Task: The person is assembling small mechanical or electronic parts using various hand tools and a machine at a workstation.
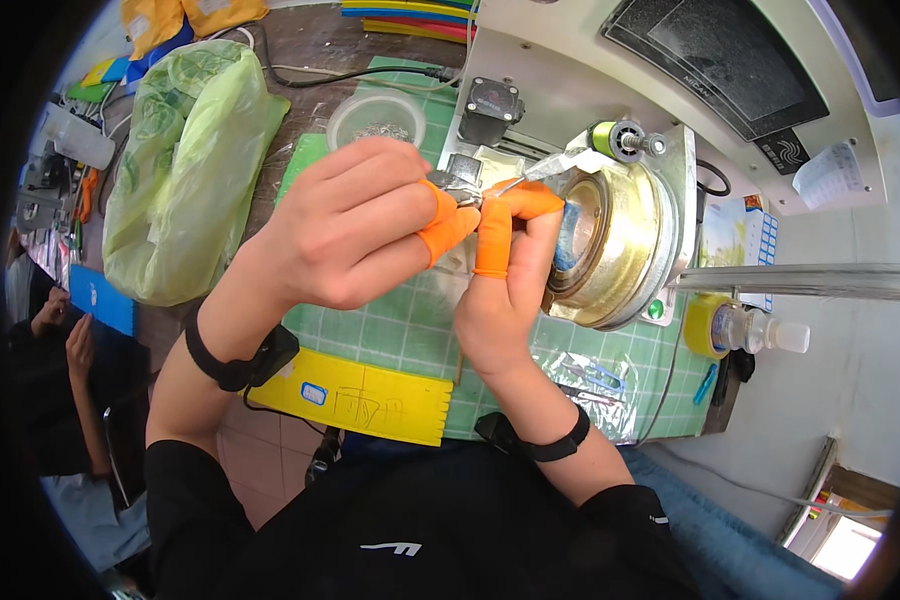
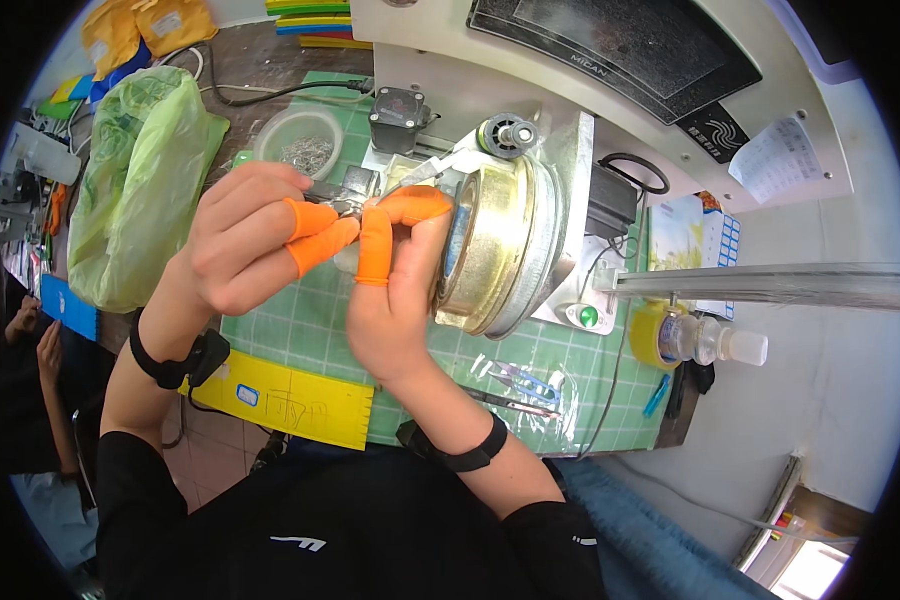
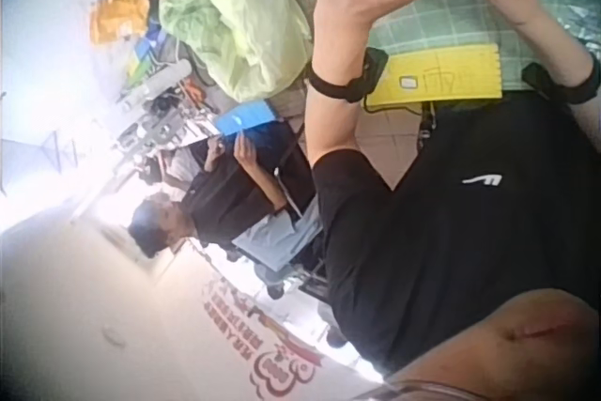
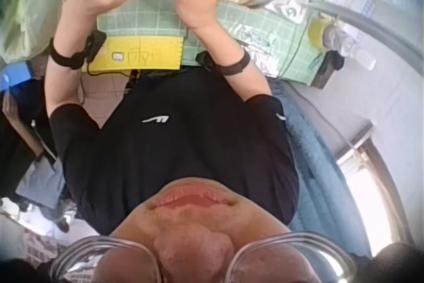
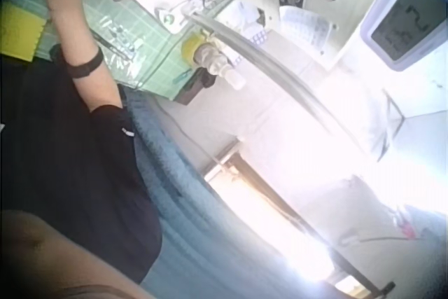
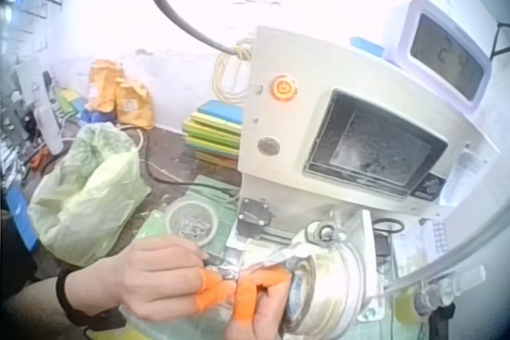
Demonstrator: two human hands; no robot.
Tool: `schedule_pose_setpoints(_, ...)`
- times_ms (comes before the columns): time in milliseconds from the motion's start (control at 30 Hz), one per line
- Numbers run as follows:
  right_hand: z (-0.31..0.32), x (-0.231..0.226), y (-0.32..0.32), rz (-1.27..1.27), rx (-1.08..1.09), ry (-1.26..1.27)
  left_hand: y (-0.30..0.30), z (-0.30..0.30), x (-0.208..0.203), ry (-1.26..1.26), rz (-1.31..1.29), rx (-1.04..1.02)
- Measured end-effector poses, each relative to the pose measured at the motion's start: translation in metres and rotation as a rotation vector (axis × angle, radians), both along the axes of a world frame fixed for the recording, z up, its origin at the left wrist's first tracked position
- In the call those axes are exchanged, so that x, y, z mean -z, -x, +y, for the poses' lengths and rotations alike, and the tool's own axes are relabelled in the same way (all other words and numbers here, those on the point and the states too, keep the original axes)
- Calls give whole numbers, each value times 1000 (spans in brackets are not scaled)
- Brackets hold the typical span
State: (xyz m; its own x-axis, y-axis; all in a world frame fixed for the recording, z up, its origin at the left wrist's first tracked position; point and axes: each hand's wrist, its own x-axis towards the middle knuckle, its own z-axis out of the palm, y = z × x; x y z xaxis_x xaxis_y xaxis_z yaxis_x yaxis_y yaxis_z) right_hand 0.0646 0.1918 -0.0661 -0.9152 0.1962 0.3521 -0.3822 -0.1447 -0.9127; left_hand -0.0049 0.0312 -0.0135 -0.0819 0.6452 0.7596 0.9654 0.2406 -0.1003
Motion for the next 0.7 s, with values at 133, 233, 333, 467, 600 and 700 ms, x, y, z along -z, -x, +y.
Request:
schedule_pose_setpoints(133,-2,-1,-1,-18,-15,16,4,-1,4,16,4,13)
schedule_pose_setpoints(233,0,1,0,7,-6,-5,7,-3,10,11,5,18)
schedule_pose_setpoints(333,0,2,-1,3,-1,-1,7,0,10,3,-2,43)
schedule_pose_setpoints(467,0,3,0,27,3,-5,4,-2,8,32,8,49)
schedule_pose_setpoints(600,0,2,-3,-22,-45,119,1,0,13,-5,27,24)
schedule_pose_setpoints(700,-1,0,-6,-61,-73,193,-1,2,13,-21,21,-7)
